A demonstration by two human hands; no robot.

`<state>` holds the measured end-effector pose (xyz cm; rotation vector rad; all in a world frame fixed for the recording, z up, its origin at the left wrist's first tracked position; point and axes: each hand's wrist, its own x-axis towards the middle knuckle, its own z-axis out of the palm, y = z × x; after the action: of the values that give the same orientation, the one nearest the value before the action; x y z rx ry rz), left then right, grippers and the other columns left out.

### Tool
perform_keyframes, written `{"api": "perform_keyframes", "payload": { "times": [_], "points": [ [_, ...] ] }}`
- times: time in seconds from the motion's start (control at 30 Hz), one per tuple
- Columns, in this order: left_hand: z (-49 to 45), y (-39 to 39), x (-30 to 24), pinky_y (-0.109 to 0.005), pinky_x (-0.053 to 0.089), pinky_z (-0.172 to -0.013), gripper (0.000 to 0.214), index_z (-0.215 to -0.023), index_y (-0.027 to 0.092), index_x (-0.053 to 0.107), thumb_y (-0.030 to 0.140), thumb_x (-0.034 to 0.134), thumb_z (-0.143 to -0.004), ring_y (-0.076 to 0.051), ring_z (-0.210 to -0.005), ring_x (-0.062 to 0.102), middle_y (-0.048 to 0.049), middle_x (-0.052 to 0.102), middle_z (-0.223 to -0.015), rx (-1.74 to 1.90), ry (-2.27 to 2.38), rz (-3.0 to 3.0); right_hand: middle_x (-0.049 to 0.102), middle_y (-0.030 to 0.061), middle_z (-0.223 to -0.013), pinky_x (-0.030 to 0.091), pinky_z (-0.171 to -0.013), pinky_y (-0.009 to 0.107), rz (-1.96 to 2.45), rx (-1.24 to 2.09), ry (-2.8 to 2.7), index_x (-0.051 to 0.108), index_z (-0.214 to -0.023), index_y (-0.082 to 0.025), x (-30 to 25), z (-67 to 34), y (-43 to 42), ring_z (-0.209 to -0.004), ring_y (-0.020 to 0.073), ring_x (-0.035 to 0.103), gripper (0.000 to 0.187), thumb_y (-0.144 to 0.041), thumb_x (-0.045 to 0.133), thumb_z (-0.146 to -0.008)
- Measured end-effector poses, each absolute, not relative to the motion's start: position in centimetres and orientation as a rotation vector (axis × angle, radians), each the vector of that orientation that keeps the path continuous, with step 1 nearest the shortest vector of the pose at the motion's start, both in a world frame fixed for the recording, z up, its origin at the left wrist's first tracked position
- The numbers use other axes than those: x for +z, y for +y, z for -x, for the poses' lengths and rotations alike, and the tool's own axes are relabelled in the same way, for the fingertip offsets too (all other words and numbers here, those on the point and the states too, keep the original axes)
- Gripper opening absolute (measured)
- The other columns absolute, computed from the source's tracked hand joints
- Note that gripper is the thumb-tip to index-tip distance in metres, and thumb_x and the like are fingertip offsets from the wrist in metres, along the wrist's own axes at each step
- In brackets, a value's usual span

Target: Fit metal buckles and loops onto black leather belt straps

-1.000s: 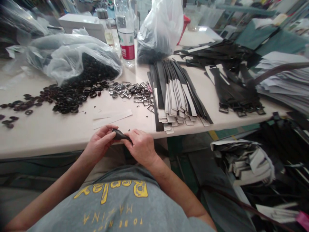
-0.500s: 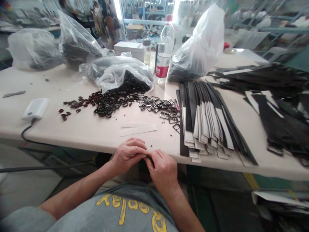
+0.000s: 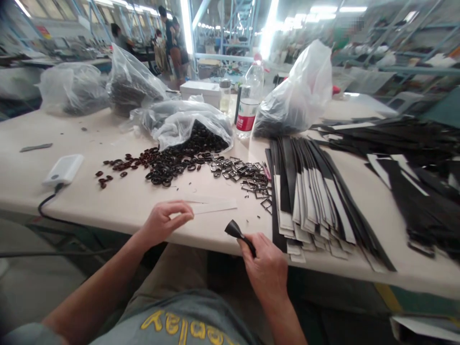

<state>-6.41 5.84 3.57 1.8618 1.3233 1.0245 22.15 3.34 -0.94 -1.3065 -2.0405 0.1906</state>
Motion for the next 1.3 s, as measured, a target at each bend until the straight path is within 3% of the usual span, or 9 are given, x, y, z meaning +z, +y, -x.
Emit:
{"api": "perform_keyframes", "payload": {
  "times": [0.17,0.3,0.4,0.57,0.7,0.8,0.97,1.17,1.3],
  "points": [
    [9.5,12.9,2.6,-0.031,0.047,-0.075,0.016,-0.089,0.021,0.076,0.03,0.063,-0.088,-0.019,-0.074,0.064,-0.0055,0.07,-0.089,0.941,1.887,-2.041,0.066,0.0019,-0.079,0.042,-0.067,0.031,1.304,0.235,-2.0,0.064,-0.091,-0.02,-1.2,-21.8,3.1,-0.072,0.0208,0.065,0.027,-0.038,0.05,-0.106],
    [10.1,18.1,1.7,-0.034,0.047,-0.088,0.02,-0.099,0.02,0.077,0.025,0.065,-0.085,-0.025,-0.094,0.065,-0.0102,0.069,-0.103,0.733,2.137,-2.106,0.067,0.0028,-0.08,0.043,-0.067,0.031,1.319,0.264,-1.996,0.065,-0.091,-0.02,-1.4,-21.6,2.9,-0.073,0.022,0.065,0.027,-0.037,0.05,-0.105],
    [9.8,20.3,1.1,-0.037,0.046,-0.087,0.017,-0.092,0.02,0.079,0.024,0.066,-0.082,-0.03,-0.1,0.062,-0.0118,0.069,-0.103,0.618,2.188,-2.092,0.068,0.0037,-0.08,0.044,-0.067,0.032,1.333,0.266,-1.984,0.066,-0.092,-0.02,-1.4,-21.7,2.6,-0.073,0.0227,0.066,0.027,-0.036,0.05,-0.105],
    [9.6,20.9,0.9,-0.037,0.045,-0.083,0.015,-0.073,0.019,0.077,0.02,0.064,-0.08,-0.028,-0.092,0.062,-0.0109,0.07,-0.091,0.641,2.17,-2.08,0.068,0.0041,-0.079,0.045,-0.067,0.032,1.339,0.221,-1.958,0.066,-0.091,-0.02,-1.1,-21.9,2.5,-0.073,0.0225,0.067,0.026,-0.034,0.05,-0.104],
    [7.4,17.9,1.3,-0.033,0.048,-0.074,0.021,-0.076,0.018,0.075,0.037,0.067,-0.081,-0.021,-0.078,0.062,-0.0071,0.071,-0.083,0.989,1.874,-1.824,0.068,0.0041,-0.078,0.045,-0.066,0.032,1.341,0.204,-1.914,0.065,-0.089,-0.019,-0.5,-21.6,2.8,-0.072,0.0223,0.066,0.024,-0.032,0.052,-0.103],
    [4.0,13.5,1.4,-0.027,0.049,-0.066,0.035,-0.078,0.016,0.074,0.05,0.079,-0.069,-0.016,-0.07,0.061,-0.0046,0.071,-0.077,1.2,1.358,-1.223,0.068,0.0052,-0.08,0.046,-0.069,0.033,1.319,0.193,-1.857,0.065,-0.089,-0.019,0.3,-21.1,3.0,-0.075,0.0229,0.066,0.021,-0.031,0.054,-0.102],
    [-1.3,7.5,1.5,-0.018,0.049,-0.064,0.035,-0.074,0.015,0.074,0.044,0.09,-0.06,-0.009,-0.069,0.06,-0.0015,0.071,-0.077,1.129,1.073,-0.777,0.069,0.0063,-0.084,0.047,-0.073,0.032,1.333,0.157,-1.783,0.066,-0.094,-0.019,1.5,-20.2,3.7,-0.08,0.0235,0.066,0.017,-0.03,0.056,-0.102],
    [-3.4,6.8,1.5,-0.018,0.048,-0.062,0.036,-0.065,0.017,0.067,0.04,0.093,-0.056,-0.008,-0.064,0.057,0.0017,0.065,-0.071,1.206,1.008,-0.637,0.067,0.0063,-0.079,0.048,-0.067,0.032,1.314,0.069,-1.807,0.065,-0.089,-0.019,1.3,-19.8,3.2,-0.075,0.024,0.066,0.022,-0.03,0.052,-0.103],
    [-3.4,7.1,-0.6,-0.023,0.045,-0.06,0.034,-0.08,0.021,0.074,0.034,0.093,-0.055,-0.01,-0.061,0.057,0.0009,0.065,-0.072,1.157,0.908,-0.6,0.067,0.0022,-0.074,0.052,-0.055,0.033,1.18,0.203,-1.777,0.067,-0.09,-0.029,-0.2,-20.3,2.6,-0.064,0.0233,0.067,0.017,-0.03,0.053,-0.099]
  ]
}}
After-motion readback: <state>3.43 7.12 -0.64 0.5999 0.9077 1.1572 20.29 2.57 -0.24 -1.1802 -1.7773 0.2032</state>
